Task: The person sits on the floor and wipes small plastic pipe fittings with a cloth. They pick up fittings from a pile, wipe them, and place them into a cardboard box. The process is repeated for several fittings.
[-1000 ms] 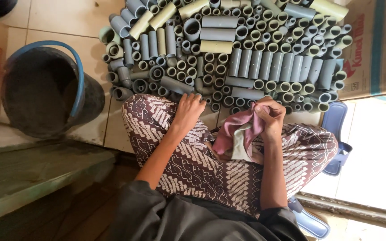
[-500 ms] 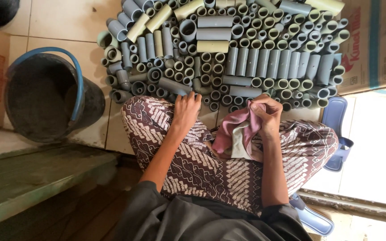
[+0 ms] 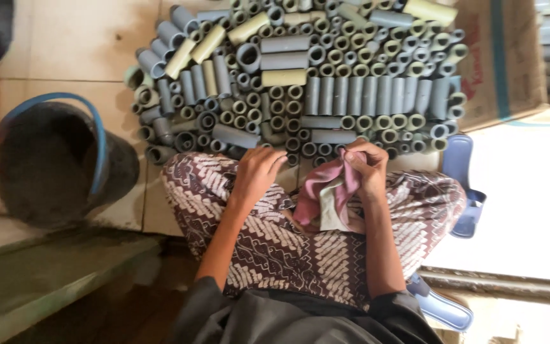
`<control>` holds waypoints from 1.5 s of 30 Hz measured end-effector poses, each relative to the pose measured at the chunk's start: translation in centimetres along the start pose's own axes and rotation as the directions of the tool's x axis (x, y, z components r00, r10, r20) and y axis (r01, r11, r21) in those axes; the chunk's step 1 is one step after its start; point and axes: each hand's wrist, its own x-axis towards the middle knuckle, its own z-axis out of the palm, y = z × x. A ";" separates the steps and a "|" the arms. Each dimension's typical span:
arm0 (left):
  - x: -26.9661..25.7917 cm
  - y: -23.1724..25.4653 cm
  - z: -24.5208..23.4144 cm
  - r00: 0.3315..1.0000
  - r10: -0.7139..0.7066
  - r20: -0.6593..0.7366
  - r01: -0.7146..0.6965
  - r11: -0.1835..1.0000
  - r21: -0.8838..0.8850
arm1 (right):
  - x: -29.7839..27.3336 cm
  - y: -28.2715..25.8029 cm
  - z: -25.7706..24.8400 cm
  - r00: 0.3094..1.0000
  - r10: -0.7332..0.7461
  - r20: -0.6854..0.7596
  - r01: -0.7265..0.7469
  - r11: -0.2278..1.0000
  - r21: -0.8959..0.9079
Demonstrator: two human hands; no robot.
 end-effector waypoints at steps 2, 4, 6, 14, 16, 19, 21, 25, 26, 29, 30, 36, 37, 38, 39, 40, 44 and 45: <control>0.3 1.5 -0.5 0.998 -0.021 -0.061 0.016 0.997 -0.072 | -0.2 0.0 -0.2 1.000 -0.005 -0.018 0.005 1.000 0.026; 0.9 2.9 -0.6 0.993 -0.018 -0.120 -0.001 0.988 -0.152 | -0.3 -1.1 -0.2 0.998 -0.037 -0.053 0.039 0.998 0.046; 1.1 3.8 -0.3 0.967 -0.027 -0.253 -0.011 0.989 -0.148 | -0.7 -3.1 0.4 0.998 -0.014 -0.055 0.018 0.997 0.073; 8.8 12.0 0.0 0.963 -0.048 -0.266 -0.080 0.889 -0.451 | 1.3 -8.4 -3.0 0.998 -0.049 0.028 0.050 0.998 -0.035; 11.2 14.3 0.4 0.962 -0.006 -0.274 -0.135 0.859 -0.494 | 2.1 -7.5 -4.4 0.996 -0.050 0.068 0.051 0.998 -0.021; 14.6 16.5 2.2 0.972 0.037 -0.231 -0.173 0.777 -0.605 | 2.9 -4.3 -7.3 0.994 0.028 0.102 -0.040 0.993 0.112; 16.9 17.9 3.6 0.977 0.127 -0.169 -0.204 0.779 -0.593 | 3.2 -2.6 -8.6 0.990 0.031 0.137 -0.056 0.982 0.183; 22.0 20.5 7.1 0.925 0.371 -0.085 -0.368 0.818 -0.442 | 4.0 -2.0 -9.5 0.989 0.004 0.145 -0.041 0.967 0.252; 23.5 21.5 7.6 0.906 0.409 -0.111 -0.412 0.788 -0.457 | 4.2 -1.8 -9.7 0.985 -0.006 0.172 -0.043 0.959 0.281; 27.9 24.5 9.6 0.847 0.499 -0.183 -0.520 0.707 -0.479 | 4.6 -2.0 -10.0 0.977 -0.023 0.213 -0.055 0.934 0.353; 29.4 25.4 10.2 0.806 0.539 -0.243 -0.584 0.659 -0.474 | 4.9 -2.2 -10.0 0.968 -0.030 0.248 -0.071 0.919 0.388; 36.9 30.9 14.8 0.785 0.619 -0.016 -0.536 0.667 -0.517 | 6.8 -4.0 -11.2 0.891 -0.064 0.450 -0.168 0.873 0.457; 37.8 31.8 16.3 0.784 0.620 -0.012 -0.536 0.668 -0.517 | 7.0 -3.9 -11.5 0.892 -0.066 0.447 -0.166 0.872 0.461; 38.7 32.6 17.7 0.740 0.648 0.180 -0.514 0.718 -0.470 | 7.0 -3.6 -11.6 0.895 -0.062 0.442 -0.172 0.866 0.469; 39.5 33.3 19.1 0.670 0.646 0.366 -0.504 0.758 -0.415 | 7.1 -3.4 -11.6 0.898 -0.058 0.436 -0.177 0.861 0.477; 39.6 33.8 20.5 0.669 0.645 0.370 -0.501 0.759 -0.417 | 7.1 -3.4 -11.6 0.900 -0.055 0.433 -0.178 0.859 0.480; 39.0 32.2 30.3 0.269 0.500 0.823 -0.775 0.619 -0.123 | 6.6 -1.3 -11.0 0.937 -0.063 0.343 -0.143 0.828 0.542; 38.5 30.9 33.9 0.240 0.494 0.836 -0.823 0.560 -0.094 | 6.3 -0.3 -10.6 0.965 -0.077 0.249 -0.075 0.832 0.549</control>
